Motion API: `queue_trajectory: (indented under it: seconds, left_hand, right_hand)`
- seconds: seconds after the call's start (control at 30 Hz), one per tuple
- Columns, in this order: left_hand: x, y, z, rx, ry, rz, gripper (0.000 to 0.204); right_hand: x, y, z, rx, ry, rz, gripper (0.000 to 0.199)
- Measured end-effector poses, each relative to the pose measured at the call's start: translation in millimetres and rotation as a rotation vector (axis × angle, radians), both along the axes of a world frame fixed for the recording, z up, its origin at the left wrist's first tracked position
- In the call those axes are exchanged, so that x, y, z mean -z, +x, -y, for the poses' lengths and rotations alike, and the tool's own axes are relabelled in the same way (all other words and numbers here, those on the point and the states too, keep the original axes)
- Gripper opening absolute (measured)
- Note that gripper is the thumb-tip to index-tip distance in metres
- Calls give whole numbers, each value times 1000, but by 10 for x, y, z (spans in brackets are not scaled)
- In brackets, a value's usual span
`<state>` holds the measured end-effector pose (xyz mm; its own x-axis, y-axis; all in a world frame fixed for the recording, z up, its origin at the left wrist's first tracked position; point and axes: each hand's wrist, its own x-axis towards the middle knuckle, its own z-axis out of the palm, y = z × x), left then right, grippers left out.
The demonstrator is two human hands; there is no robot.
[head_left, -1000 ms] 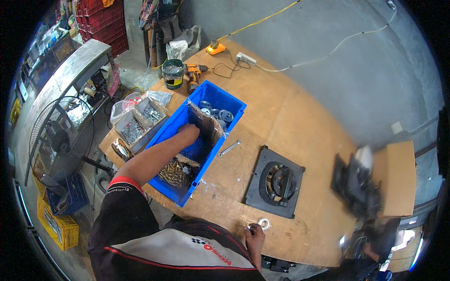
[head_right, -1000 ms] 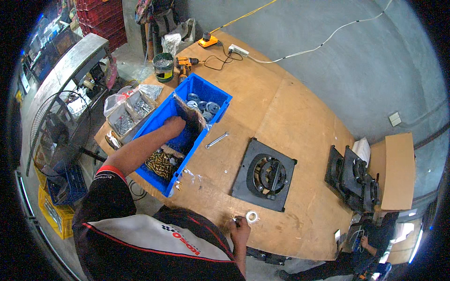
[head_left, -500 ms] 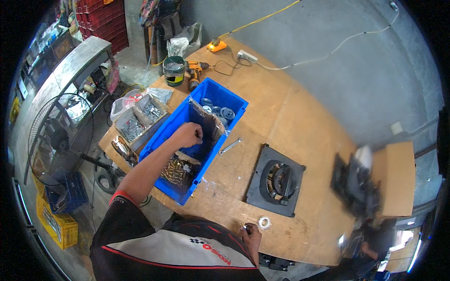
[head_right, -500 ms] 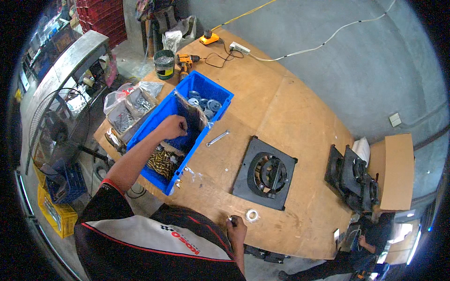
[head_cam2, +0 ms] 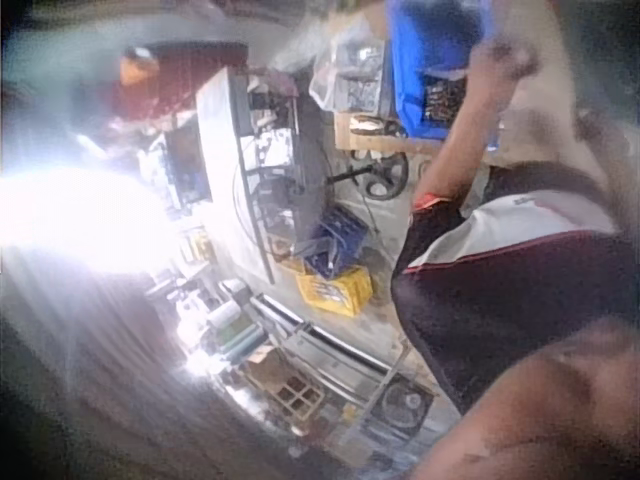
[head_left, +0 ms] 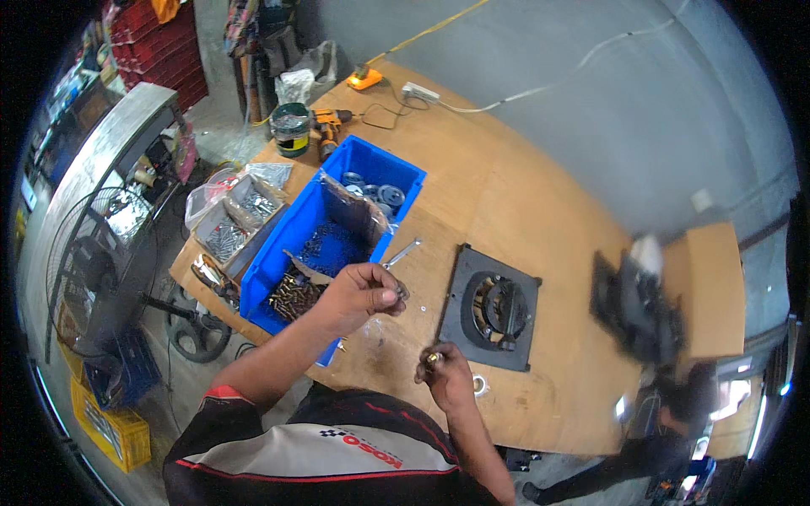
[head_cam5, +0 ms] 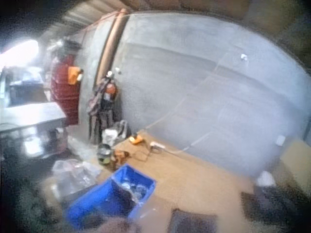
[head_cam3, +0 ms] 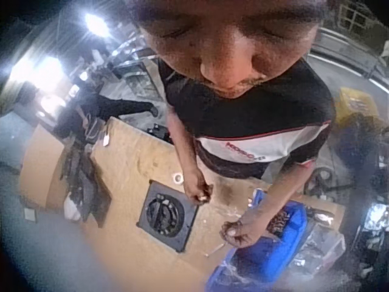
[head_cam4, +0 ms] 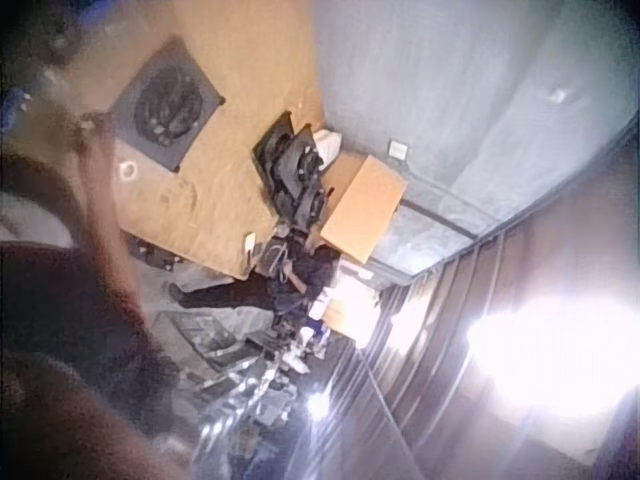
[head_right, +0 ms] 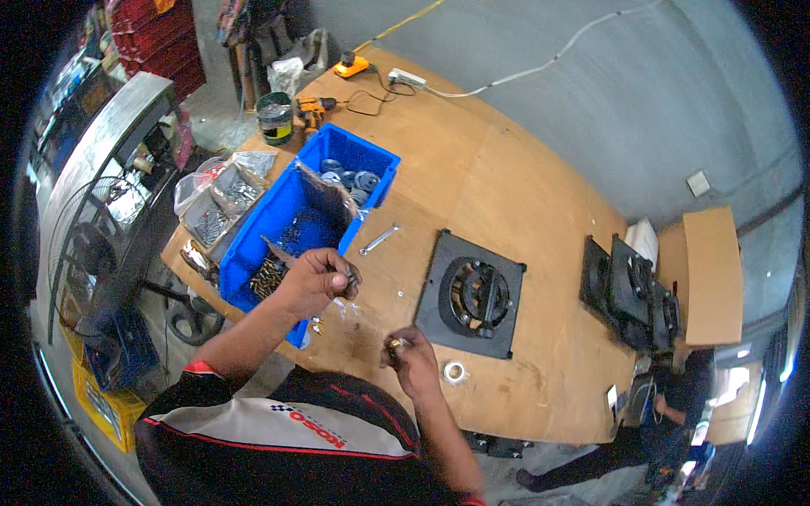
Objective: The person assembles a square fan unit by inserting brass fasteners into a black plastic frame and securing them with white tape. They repeat this process for multiple units, retrieving fasteners from a blue bin and applying tape to each assembly.
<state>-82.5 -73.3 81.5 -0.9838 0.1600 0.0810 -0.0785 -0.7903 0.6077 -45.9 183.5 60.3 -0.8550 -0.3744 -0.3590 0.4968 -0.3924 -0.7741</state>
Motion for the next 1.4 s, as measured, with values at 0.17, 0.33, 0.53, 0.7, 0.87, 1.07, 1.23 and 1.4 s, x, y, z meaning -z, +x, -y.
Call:
queue_trajectory:
  seconds: [0.17, 0.33, 0.53, 0.7, 0.87, 1.07, 1.23, 1.4]
  left_hand:
    - [-111, 186, -242, 8, -113, -77, 11]
    - [-240, 286, -342, -36, -65, -80, 11]
    - [-273, 278, -368, -49, -165, -107, 10]
    - [-328, 266, -321, -5, -276, -126, 10]
    - [-354, 247, -319, 0, -387, -180, 10]
    - [-314, 205, -304, 11, -332, -208, 14]
    - [-223, 116, -125, -193, -532, -25, 16]
    - [-250, 145, 370, -528, -592, 128, 14]
  right_hand:
    - [-669, -172, 224, -208, 248, -215, 23]
    - [-1193, -142, 407, 1, 849, -1060, 32]
    - [-1250, -192, 373, -16, 926, -1132, 28]
    - [-1231, -199, 320, -15, 963, -1207, 23]
    - [-1177, -218, 270, 7, 889, -1129, 17]
    - [-986, -292, 148, 64, 607, -765, 16]
    - [-773, -346, 215, -79, 850, -652, 12]
    - [-51, -591, 484, -319, 872, -552, 15]
